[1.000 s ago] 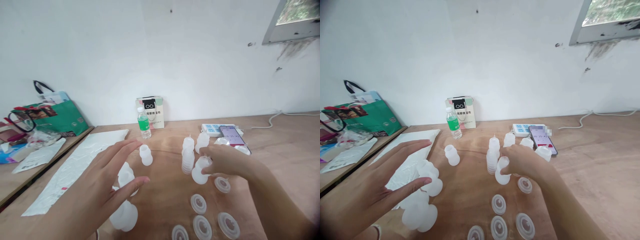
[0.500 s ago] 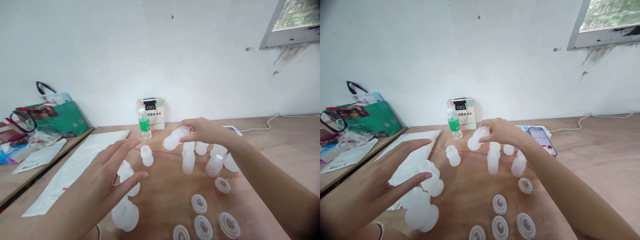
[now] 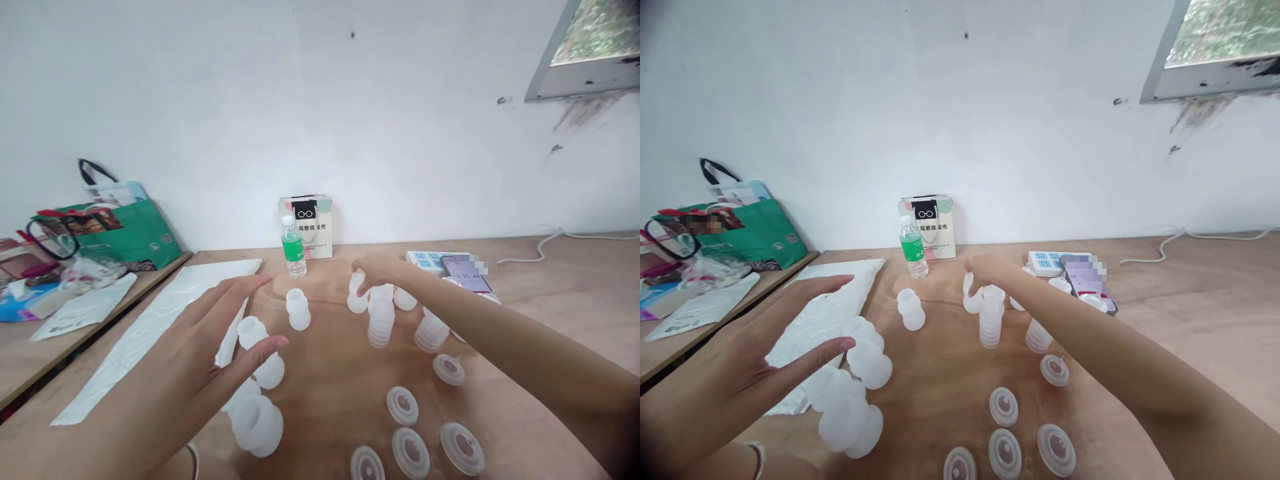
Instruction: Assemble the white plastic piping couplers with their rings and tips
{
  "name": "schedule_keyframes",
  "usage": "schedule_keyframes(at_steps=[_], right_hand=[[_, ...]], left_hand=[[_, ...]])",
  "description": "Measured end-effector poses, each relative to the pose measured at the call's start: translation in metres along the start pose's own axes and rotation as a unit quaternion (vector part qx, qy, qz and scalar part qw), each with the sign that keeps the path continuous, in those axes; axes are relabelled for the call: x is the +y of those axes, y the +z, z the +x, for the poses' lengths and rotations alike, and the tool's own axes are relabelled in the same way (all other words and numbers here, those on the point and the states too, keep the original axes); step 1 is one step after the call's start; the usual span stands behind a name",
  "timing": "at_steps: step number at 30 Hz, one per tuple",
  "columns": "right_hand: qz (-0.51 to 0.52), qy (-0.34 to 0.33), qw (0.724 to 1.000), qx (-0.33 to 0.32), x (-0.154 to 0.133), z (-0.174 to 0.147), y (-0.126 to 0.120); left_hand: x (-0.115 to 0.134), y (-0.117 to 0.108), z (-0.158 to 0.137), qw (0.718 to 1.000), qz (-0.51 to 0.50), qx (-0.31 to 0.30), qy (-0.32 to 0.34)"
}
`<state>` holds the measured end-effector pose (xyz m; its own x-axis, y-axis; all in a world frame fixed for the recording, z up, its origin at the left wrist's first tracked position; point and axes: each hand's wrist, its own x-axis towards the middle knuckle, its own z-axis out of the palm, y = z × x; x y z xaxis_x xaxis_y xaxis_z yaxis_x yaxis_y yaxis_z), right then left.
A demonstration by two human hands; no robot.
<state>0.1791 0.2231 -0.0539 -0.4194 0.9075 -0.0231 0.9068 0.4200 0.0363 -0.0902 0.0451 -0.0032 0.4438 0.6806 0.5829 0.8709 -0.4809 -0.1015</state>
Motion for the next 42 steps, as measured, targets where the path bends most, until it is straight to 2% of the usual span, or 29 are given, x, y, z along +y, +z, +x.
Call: schedule_keyframes(at_steps=[3,6,8,11,13,16,18,20,22,25,28,30,35,42], right_hand=[[-0.008,-0.018,0.998,0.058,-0.011,-0.023,-0.014],[0.000,-0.065,0.991,0.113,-0.031,-0.067,-0.026],[0.016,-0.104,0.989,0.100,-0.043,-0.101,-0.021],[-0.001,-0.146,0.989,0.019,-0.048,-0.140,0.006],[-0.023,-0.120,0.992,-0.036,-0.045,-0.153,0.033],[-0.047,-0.124,0.990,-0.051,-0.038,-0.157,0.065],[-0.049,-0.149,0.987,-0.039,-0.036,-0.154,0.072],[-0.036,-0.149,0.987,-0.038,-0.037,-0.147,0.064],[-0.016,-0.120,0.992,-0.030,-0.040,-0.137,0.044],[0.015,-0.089,0.996,0.024,-0.050,-0.112,0.004],[0.043,-0.116,0.985,0.118,-0.064,-0.075,-0.027],[0.035,-0.138,0.980,0.140,-0.076,-0.046,-0.036],[0.017,-0.163,0.981,0.107,-0.101,0.005,-0.031],[0.062,-0.155,0.984,0.068,-0.109,0.017,-0.014]], left_hand=[[0.000,-0.003,-0.003,1.000,-0.004,0.000,-0.007],[0.000,-0.004,-0.005,1.000,-0.018,-0.016,-0.017],[0.000,-0.003,-0.005,0.999,-0.030,-0.019,-0.026],[0.002,-0.001,-0.003,0.999,-0.032,-0.023,-0.031],[0.003,-0.001,-0.002,0.999,-0.030,-0.020,-0.022],[0.003,-0.001,-0.002,1.000,-0.023,-0.011,-0.010],[0.003,-0.002,-0.003,1.000,-0.014,-0.010,-0.008],[0.002,-0.003,-0.004,1.000,-0.006,-0.009,-0.007],[0.001,-0.003,-0.004,1.000,-0.006,-0.009,-0.007],[0.000,-0.003,-0.003,1.000,-0.015,-0.007,-0.014],[0.000,-0.004,-0.003,1.000,-0.017,-0.003,-0.014],[-0.001,-0.004,-0.004,1.000,-0.013,0.001,-0.009],[-0.005,-0.005,-0.010,0.999,-0.034,-0.002,-0.023],[-0.005,-0.008,-0.011,0.997,-0.052,-0.038,-0.050]])
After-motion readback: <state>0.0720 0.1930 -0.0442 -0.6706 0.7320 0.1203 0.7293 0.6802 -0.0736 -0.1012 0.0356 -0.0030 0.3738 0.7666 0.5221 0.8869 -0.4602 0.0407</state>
